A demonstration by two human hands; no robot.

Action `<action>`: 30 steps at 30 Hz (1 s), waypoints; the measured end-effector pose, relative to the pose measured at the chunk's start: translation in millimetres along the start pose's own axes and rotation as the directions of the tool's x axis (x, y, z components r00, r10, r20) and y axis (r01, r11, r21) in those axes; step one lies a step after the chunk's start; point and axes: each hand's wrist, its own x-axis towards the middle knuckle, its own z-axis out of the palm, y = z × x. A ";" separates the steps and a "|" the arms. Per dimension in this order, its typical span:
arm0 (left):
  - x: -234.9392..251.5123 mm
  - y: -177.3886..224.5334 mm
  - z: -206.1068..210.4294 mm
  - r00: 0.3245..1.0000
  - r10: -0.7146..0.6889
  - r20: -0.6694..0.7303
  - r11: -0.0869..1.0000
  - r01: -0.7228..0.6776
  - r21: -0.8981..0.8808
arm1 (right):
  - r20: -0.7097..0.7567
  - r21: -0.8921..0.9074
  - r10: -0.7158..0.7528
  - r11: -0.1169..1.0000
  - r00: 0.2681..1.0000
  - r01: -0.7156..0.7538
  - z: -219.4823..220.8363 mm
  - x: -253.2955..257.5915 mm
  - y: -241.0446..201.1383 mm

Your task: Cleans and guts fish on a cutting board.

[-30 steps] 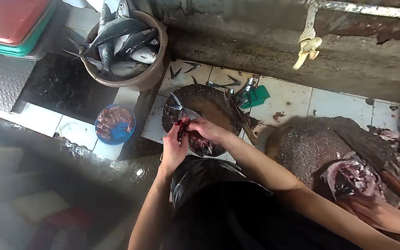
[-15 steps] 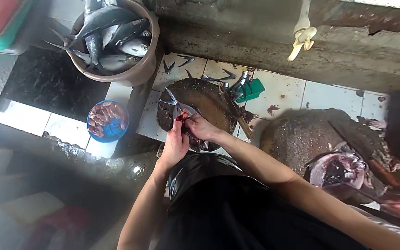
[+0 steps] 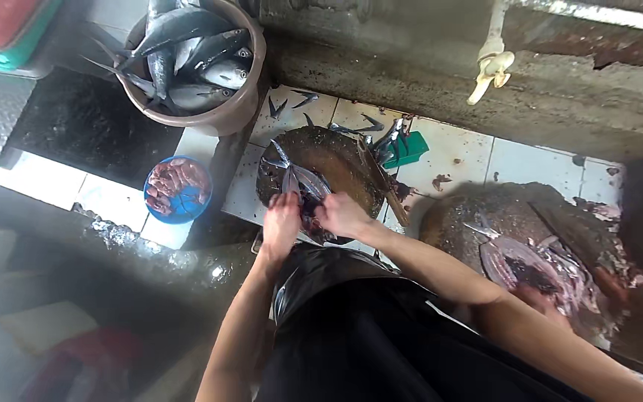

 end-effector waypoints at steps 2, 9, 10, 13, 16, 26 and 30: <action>1.4 -37.6 -18.5 0.977 -0.210 -0.019 0.969 0.206 -0.136 | -0.082 -0.017 0.059 0.998 0.995 -0.060 -22.3 -15.1 23.2; -30.0 -104.3 -65.7 0.911 -0.352 0.213 -0.058 0.206 -0.977 | -0.555 0.082 0.421 0.886 0.717 -0.457 -127.1 -41.8 174.2; -33.0 -101.5 -66.4 0.922 -0.330 0.204 -0.112 0.177 -0.978 | -0.451 0.064 0.534 0.818 0.715 -0.571 -131.1 -41.2 188.6; -34.1 -94.9 -60.2 0.946 -0.290 0.145 -0.237 0.076 -0.969 | -0.395 0.053 0.585 0.784 0.708 -0.618 -117.9 -43.7 204.5; -37.2 -84.1 -54.4 0.959 -0.253 0.123 -0.362 0.024 -0.932 | -0.464 0.156 0.478 0.873 0.746 -0.462 -94.6 -45.7 174.9; -4.6 7.0 -30.7 1.000 -0.002 0.002 0.376 0.002 -0.927 | -0.102 0.823 -0.035 0.558 0.994 0.104 8.3 -1.6 14.2; -4.0 22.7 -39.3 0.992 0.121 -0.040 0.500 -0.096 -0.861 | -0.158 0.887 -0.062 0.431 0.986 0.169 16.5 4.1 3.5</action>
